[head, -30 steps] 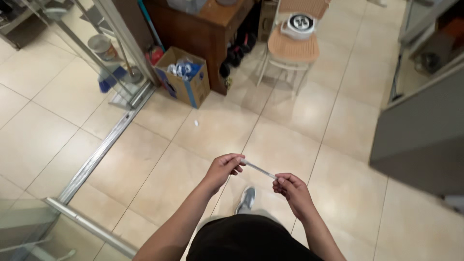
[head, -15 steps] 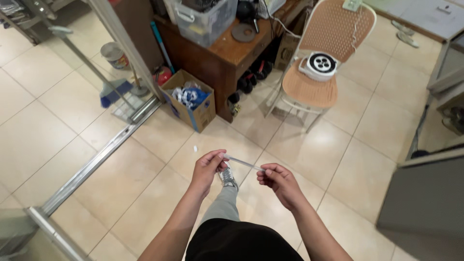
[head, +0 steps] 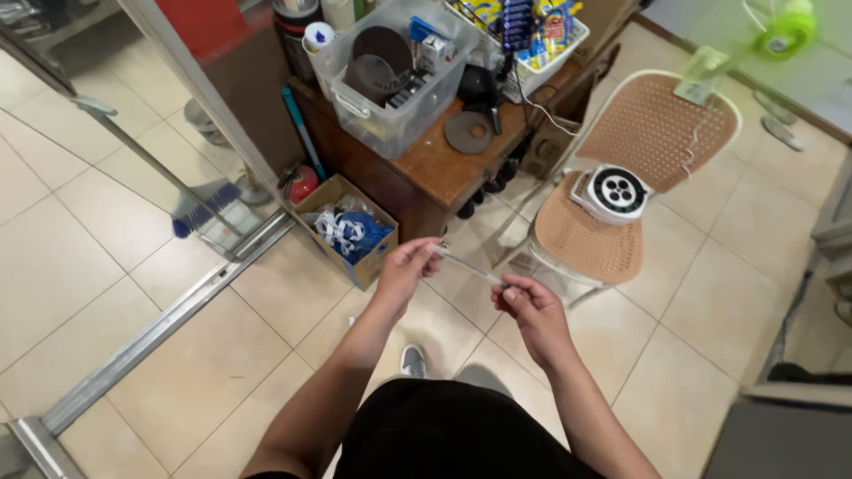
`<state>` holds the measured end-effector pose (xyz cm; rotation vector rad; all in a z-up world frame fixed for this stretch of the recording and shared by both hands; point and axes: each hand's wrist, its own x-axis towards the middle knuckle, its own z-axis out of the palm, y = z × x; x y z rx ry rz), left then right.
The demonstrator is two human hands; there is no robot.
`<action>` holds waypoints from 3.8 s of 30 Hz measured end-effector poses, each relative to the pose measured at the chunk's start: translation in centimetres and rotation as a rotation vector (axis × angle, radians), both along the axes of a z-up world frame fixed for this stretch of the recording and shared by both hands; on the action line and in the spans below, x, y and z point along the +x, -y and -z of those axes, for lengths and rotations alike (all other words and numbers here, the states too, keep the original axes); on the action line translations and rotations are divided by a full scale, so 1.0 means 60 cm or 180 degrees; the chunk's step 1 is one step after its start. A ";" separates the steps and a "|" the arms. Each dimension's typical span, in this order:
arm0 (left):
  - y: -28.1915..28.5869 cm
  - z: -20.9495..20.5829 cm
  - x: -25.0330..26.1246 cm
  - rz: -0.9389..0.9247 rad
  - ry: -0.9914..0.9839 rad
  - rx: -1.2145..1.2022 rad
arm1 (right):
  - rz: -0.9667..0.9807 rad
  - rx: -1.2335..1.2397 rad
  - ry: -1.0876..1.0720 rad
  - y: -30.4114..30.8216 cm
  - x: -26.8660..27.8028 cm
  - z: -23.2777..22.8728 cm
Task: The person repeatedly picks up tubes from a tray on a table and carries them to place them into a container on another table by hand.
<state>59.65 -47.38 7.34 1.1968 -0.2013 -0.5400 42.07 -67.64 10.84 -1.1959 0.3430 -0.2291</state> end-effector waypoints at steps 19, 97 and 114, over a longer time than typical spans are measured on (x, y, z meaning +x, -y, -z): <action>0.165 -0.056 0.404 -0.1348 0.0029 -0.0080 | -0.0709 -0.1578 0.0758 0.199 0.548 -0.109; 0.086 -0.130 0.532 -0.1441 0.3707 0.2928 | -0.0734 -0.3938 0.1085 0.106 0.754 -0.085; 0.111 -0.050 0.016 -0.1712 0.1892 0.3306 | -0.2467 -0.3255 0.1001 0.162 0.380 0.031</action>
